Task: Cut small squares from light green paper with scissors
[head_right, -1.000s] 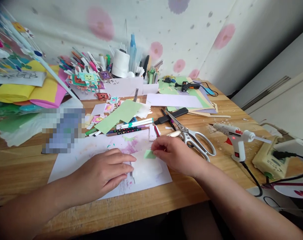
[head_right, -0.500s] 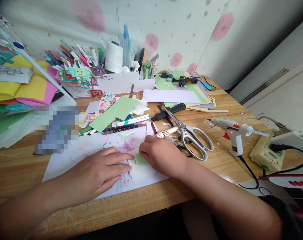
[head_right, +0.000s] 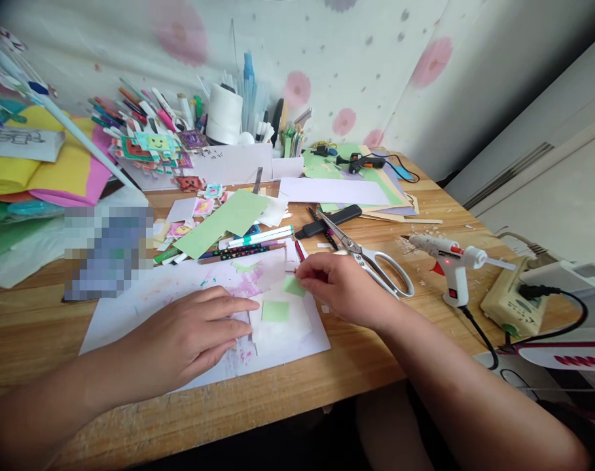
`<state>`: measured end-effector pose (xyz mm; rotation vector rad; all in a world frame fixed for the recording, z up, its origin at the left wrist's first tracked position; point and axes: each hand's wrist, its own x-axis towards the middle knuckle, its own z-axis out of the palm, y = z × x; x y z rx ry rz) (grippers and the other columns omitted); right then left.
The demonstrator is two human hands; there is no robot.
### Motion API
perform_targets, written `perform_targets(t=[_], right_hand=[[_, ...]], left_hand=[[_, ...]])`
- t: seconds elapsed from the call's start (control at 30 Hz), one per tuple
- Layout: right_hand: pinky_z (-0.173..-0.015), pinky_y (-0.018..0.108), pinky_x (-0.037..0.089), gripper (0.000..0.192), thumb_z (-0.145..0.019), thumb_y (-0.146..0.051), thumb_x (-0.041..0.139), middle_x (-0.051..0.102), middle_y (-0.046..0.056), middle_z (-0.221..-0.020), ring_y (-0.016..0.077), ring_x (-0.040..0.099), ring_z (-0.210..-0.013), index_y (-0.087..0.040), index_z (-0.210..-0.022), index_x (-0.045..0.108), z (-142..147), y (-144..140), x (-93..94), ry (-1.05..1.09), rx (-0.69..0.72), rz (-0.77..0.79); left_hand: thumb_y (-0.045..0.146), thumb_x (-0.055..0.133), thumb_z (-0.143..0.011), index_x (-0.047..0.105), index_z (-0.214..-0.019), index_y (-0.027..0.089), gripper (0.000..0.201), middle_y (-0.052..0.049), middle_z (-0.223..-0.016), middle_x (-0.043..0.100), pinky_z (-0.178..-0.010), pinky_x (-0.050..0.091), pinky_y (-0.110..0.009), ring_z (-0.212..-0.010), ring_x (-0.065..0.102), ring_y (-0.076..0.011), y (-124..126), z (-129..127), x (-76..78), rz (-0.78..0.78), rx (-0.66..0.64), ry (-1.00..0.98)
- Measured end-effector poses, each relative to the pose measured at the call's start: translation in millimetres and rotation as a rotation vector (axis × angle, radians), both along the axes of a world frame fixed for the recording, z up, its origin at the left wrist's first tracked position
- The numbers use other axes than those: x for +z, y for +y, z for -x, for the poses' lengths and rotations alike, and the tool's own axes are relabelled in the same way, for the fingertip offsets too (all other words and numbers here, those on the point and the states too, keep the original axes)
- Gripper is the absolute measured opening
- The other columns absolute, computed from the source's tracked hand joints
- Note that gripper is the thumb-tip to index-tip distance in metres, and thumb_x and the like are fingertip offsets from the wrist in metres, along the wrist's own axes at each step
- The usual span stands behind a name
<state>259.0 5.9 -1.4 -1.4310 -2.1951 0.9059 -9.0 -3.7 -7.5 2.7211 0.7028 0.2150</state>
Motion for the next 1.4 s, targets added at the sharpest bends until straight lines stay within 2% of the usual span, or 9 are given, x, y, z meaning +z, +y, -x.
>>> perform_targets(t=[0.2,0.53,0.67,0.83,1.0,1.07,1.17,1.27,1.4], right_hand=[[-0.061,0.024,0.044,0.014,-0.086,-0.016,0.054,0.063,0.0,-0.075,0.013,0.056,-0.066,-0.019,-0.089,0.066,17,-9,-1.5,-0.06,0.082,0.029],[-0.079,0.037,0.042,0.017,-0.076,-0.018,0.066,0.062,0.009,-0.095,0.0251,0.056,-0.089,-0.017,-0.092,0.066,41,-23,-6.1,-0.248,0.127,-0.07],[-0.066,0.029,0.043,0.013,-0.071,-0.011,0.063,0.063,0.003,-0.083,0.0183,0.057,-0.075,-0.018,-0.082,0.06,42,-20,-5.0,-0.238,0.096,-0.039],[-0.052,0.023,0.039,0.008,-0.074,-0.013,0.06,0.059,-0.002,-0.065,0.0134,0.052,-0.058,-0.019,-0.079,0.059,37,12,5.7,-0.218,0.028,-0.024],[-0.088,0.041,0.04,0.037,-0.075,-0.024,0.07,0.063,0.011,-0.108,0.0272,0.054,-0.103,-0.018,-0.11,0.063,42,63,14.3,-0.174,-0.063,-0.137],[-0.091,0.044,0.041,0.039,-0.084,-0.031,0.063,0.062,0.01,-0.112,0.0254,0.056,-0.103,-0.019,-0.12,0.058,50,82,11.3,-0.121,-0.105,-0.111],[-0.079,0.04,0.051,0.029,-0.091,-0.034,0.055,0.065,0.006,-0.102,0.0188,0.063,-0.085,-0.017,-0.115,0.059,66,102,0.4,-0.018,-0.179,-0.003],[-0.076,0.037,0.054,0.023,-0.092,-0.032,0.056,0.065,0.005,-0.104,0.0181,0.064,-0.086,-0.015,-0.106,0.061,78,112,-10.3,0.131,-0.279,0.064],[-0.072,0.035,0.054,0.02,-0.091,-0.031,0.058,0.065,0.004,-0.1,0.0171,0.064,-0.083,-0.014,-0.101,0.062,81,106,-11.1,0.375,-0.407,0.058]], left_hand=[[0.014,0.05,-0.085,0.065,-0.102,0.023,0.025,-0.005,-0.123,0.059,-0.084,0.045,-0.041,-0.101,0.054,-0.0244,-3,-2,0.7,-0.004,0.023,-0.012],[0.019,0.053,-0.084,0.063,-0.109,0.027,0.027,-0.004,-0.123,0.057,-0.086,0.045,-0.046,-0.106,0.051,-0.0279,-7,-3,5.9,0.076,0.059,0.086],[0.019,0.056,-0.082,0.063,-0.109,0.027,0.029,-0.005,-0.123,0.058,-0.087,0.045,-0.046,-0.107,0.051,-0.0285,-8,-2,5.7,0.084,0.068,0.067],[0.015,0.055,-0.082,0.065,-0.103,0.025,0.025,-0.005,-0.123,0.059,-0.085,0.046,-0.043,-0.102,0.054,-0.026,-7,0,8.5,0.068,0.072,-0.029],[0.014,0.048,-0.085,0.065,-0.093,0.02,0.02,-0.005,-0.097,0.068,-0.077,0.046,-0.034,-0.087,0.059,-0.0193,-2,3,11.2,0.068,0.228,-0.302],[0.016,0.047,-0.085,0.064,-0.087,0.02,0.018,-0.003,-0.084,0.067,-0.072,0.046,-0.031,-0.079,0.059,-0.0169,5,7,11.1,0.098,0.377,-0.411],[0.023,0.049,-0.084,0.061,-0.077,0.02,0.015,0.0,-0.07,0.064,-0.061,0.043,-0.026,-0.065,0.056,-0.0142,21,14,10.5,0.263,0.687,-0.57],[0.029,0.052,-0.08,0.056,-0.067,0.019,0.017,0.002,-0.058,0.059,-0.053,0.041,-0.024,-0.055,0.053,-0.0129,33,18,9.6,0.566,0.922,-0.763],[0.039,0.054,-0.078,0.056,-0.059,0.017,0.029,-0.001,-0.047,0.058,-0.047,0.037,-0.023,-0.045,0.051,-0.0119,32,14,9.3,0.976,0.882,-0.634]])
